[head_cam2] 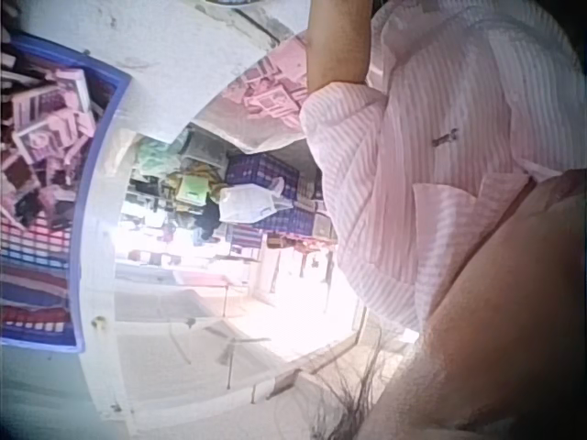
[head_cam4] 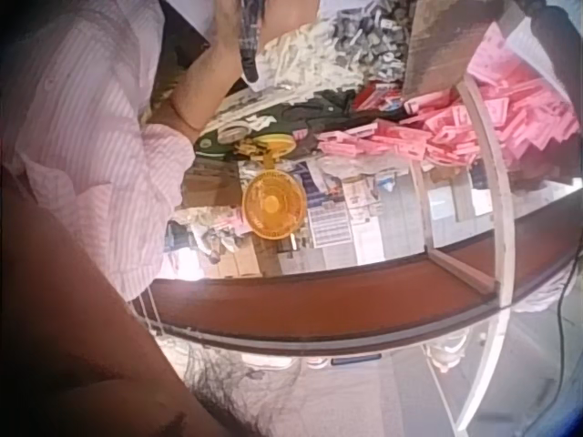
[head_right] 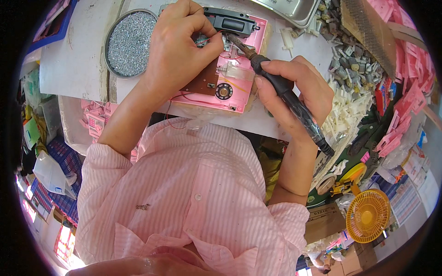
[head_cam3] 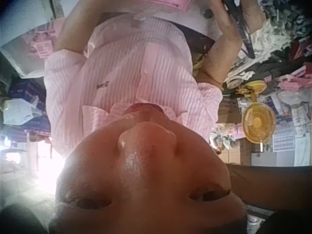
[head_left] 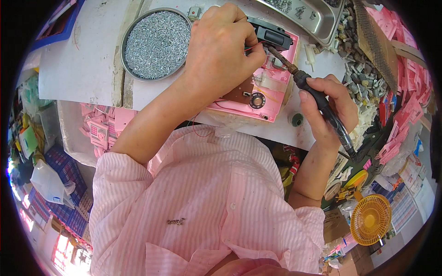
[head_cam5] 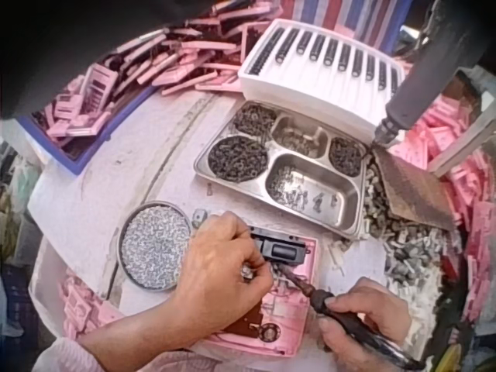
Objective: Assembling a pink electronic device by soldering wires and screwing components into the casing.
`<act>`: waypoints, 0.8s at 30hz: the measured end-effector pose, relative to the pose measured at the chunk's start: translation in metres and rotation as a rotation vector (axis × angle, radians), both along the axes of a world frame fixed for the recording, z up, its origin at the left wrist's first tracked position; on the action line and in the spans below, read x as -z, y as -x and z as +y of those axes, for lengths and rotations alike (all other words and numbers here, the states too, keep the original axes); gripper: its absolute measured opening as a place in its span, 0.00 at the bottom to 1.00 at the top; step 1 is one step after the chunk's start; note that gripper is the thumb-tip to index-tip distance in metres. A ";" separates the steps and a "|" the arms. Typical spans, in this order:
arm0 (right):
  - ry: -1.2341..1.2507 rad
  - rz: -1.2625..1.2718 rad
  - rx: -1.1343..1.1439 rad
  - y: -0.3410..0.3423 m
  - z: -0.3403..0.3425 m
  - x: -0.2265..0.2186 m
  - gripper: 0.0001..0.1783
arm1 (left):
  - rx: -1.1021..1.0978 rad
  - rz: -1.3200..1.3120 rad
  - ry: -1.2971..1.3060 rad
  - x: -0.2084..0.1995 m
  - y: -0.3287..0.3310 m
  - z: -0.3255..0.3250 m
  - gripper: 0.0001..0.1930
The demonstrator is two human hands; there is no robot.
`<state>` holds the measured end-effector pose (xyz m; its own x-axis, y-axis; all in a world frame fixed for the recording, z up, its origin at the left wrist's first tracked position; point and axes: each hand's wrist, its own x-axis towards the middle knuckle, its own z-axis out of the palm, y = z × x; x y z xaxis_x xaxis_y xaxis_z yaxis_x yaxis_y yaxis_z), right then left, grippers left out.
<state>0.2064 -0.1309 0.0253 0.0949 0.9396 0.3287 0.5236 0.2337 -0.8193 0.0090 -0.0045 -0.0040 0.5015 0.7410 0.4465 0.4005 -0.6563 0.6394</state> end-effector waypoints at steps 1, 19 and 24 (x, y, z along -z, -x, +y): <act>-0.005 0.000 0.001 0.000 0.000 0.001 0.15 | 0.000 0.000 -0.002 0.000 0.000 0.000 0.08; -0.076 0.100 0.070 -0.014 -0.033 -0.010 0.16 | -0.026 0.023 0.000 0.001 -0.001 -0.003 0.08; -0.074 0.121 0.102 -0.018 -0.038 -0.009 0.16 | -0.029 0.022 0.001 0.000 -0.002 -0.003 0.08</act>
